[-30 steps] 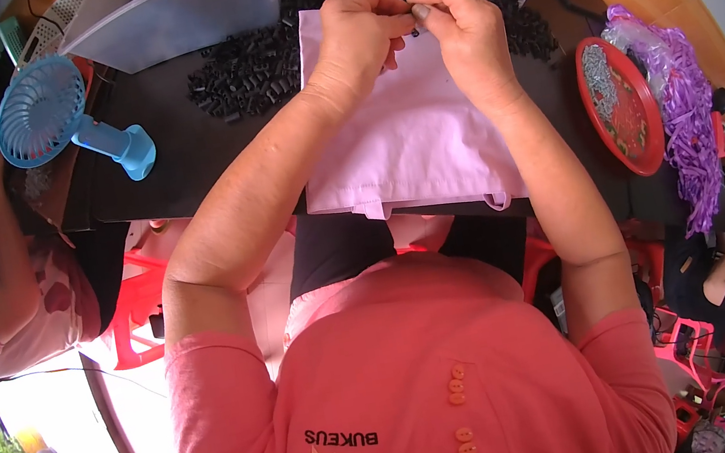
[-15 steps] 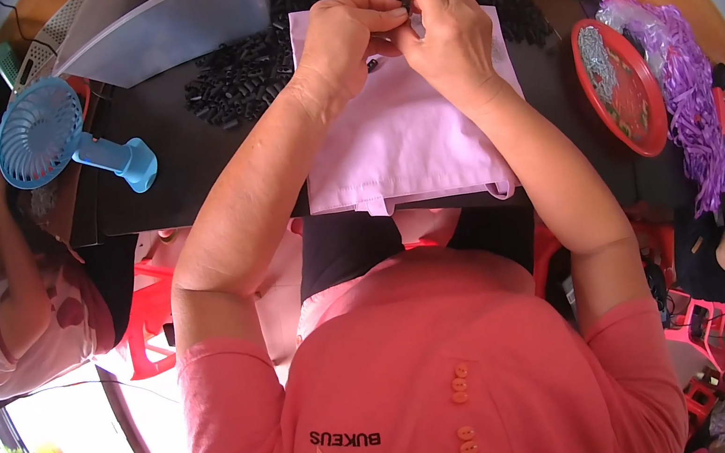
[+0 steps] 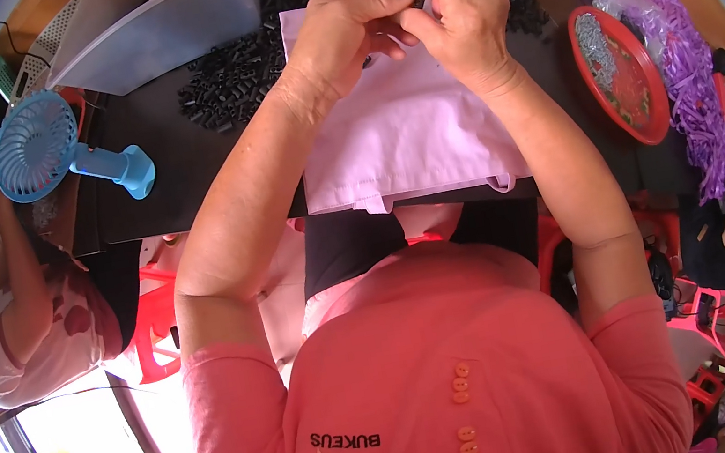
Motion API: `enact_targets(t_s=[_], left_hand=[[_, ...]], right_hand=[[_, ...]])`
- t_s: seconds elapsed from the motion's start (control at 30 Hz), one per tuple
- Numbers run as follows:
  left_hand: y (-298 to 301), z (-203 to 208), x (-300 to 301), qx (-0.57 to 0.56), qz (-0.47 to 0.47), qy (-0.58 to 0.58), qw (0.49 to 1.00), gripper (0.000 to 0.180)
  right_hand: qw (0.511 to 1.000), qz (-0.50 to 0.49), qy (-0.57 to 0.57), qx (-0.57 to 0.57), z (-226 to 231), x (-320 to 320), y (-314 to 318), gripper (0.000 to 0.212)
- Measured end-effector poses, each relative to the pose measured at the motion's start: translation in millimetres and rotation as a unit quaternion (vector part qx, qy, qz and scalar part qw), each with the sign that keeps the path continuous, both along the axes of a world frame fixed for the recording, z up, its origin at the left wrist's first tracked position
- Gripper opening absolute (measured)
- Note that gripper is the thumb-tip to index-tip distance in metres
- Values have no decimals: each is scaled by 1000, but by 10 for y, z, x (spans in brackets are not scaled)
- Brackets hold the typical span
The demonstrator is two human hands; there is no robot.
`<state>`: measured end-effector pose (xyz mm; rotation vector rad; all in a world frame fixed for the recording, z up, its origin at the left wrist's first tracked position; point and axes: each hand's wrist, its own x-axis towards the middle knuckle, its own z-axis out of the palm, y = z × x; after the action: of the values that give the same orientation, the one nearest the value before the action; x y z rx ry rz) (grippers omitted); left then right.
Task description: The person assembles small black components by hand, inserting tiny silver beads into them.
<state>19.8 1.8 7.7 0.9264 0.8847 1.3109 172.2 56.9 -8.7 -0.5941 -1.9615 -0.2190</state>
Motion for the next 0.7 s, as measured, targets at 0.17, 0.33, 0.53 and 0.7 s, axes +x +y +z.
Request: enact_targets(t_s=[0.17,0.33,0.53,0.7], left_hand=[[11,8,-78,82,115,52,989,13],[-214,709,-510,261,235,276,894,13],[-128,1086,-822,218,439,617,615,11],[66,276,-229,263,200,612,718,16]], right_hand=[[972,115,37,-201,122,-61,-66,25],[943,10,-45,-330,61,264,269,22],[938,-21,-139,-316,91,332,296,15],[934,-73,-164,-309,92,402,326,20]])
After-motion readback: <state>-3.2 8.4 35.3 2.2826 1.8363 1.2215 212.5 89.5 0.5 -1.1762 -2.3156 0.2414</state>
